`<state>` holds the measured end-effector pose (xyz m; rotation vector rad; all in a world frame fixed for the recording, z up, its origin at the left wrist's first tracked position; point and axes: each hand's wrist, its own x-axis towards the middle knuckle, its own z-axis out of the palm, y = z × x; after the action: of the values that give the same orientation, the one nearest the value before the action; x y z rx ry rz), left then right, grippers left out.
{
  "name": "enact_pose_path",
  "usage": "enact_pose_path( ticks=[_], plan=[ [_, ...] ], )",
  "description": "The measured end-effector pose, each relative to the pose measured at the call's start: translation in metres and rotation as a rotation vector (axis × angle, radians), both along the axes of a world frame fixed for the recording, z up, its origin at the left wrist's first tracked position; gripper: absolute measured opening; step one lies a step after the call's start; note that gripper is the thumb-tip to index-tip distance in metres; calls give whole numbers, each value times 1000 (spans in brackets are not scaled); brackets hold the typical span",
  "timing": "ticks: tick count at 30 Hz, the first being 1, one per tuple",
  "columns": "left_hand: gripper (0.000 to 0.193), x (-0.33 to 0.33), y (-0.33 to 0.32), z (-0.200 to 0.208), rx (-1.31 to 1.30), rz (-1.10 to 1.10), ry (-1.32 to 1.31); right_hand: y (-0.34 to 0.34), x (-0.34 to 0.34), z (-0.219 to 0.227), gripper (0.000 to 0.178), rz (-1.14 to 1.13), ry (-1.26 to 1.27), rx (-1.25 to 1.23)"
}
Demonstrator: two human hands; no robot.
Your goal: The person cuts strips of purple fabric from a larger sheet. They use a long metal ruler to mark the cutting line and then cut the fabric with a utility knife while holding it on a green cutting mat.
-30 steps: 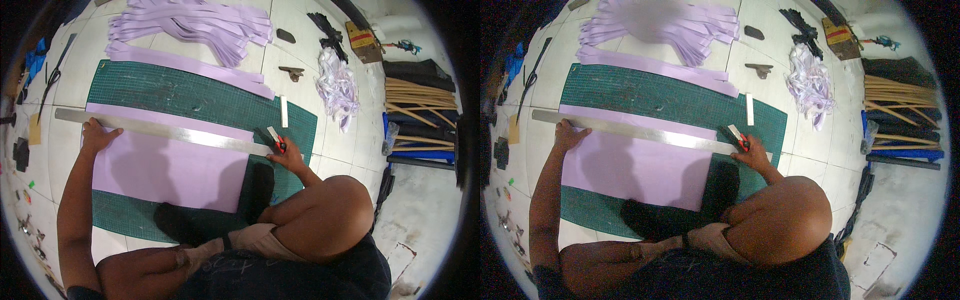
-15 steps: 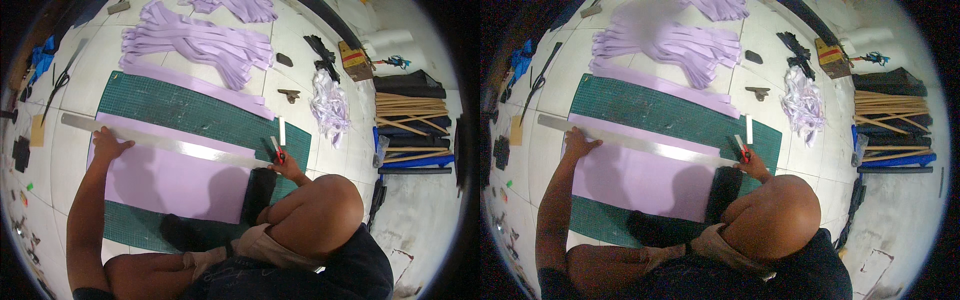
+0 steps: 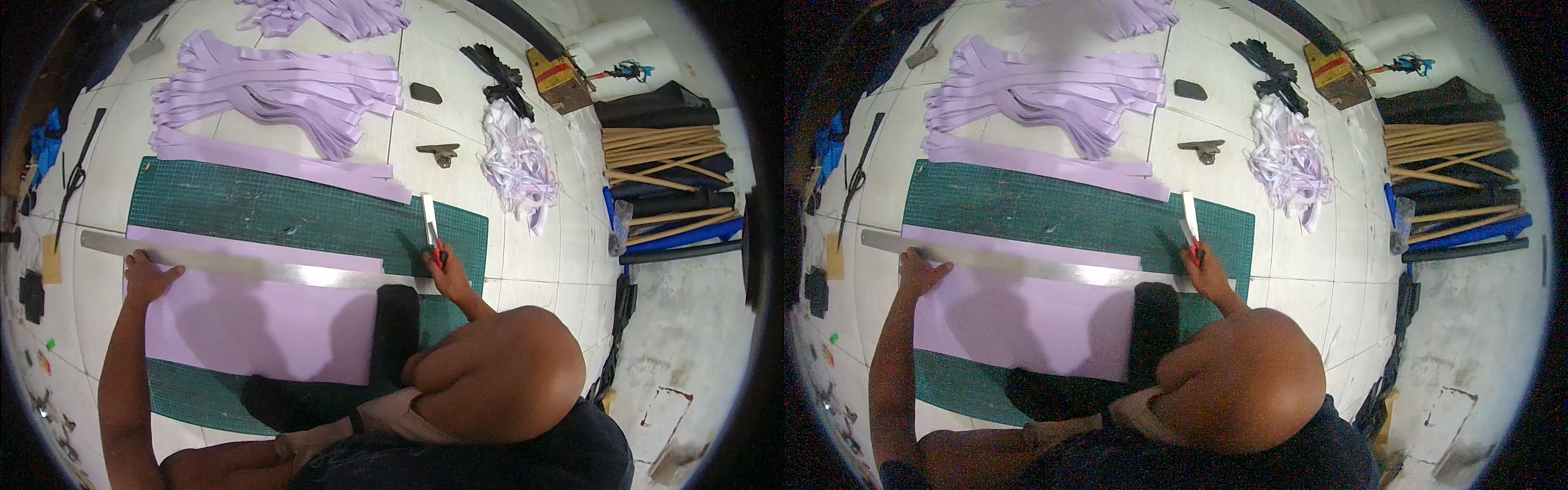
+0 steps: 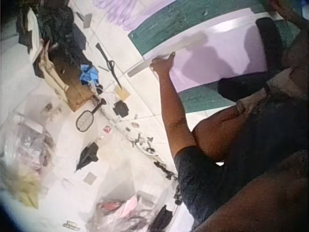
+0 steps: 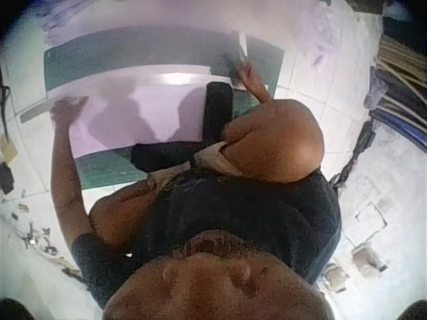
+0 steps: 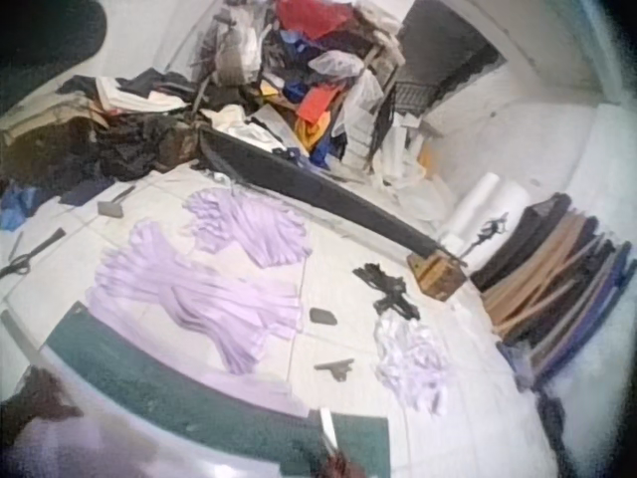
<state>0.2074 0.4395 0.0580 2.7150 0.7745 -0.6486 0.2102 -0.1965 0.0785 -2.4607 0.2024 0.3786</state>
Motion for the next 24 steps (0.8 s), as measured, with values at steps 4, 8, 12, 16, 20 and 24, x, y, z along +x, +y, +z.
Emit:
enact_pose_path(
  ticks=[4,8,12,16,20,24],
  plan=[
    [115,1,12,-16,-26,-39,-24,-25,62,-9,43,-53,-189,-104],
    [112,-8,21,-16,-60,-48,-90,-33,115,-20,57,21,-192,-3],
    [108,-7,12,-1,-93,-34,-89,-28,131,-3,61,81,91,-51],
    [107,-6,13,-5,-55,-9,-57,-33,123,10,57,44,120,98],
    [107,-7,8,2,15,-21,-43,-26,110,37,49,-20,229,246],
    [106,-5,9,-5,-31,-44,-67,20,86,29,51,-87,275,493]
  ],
)
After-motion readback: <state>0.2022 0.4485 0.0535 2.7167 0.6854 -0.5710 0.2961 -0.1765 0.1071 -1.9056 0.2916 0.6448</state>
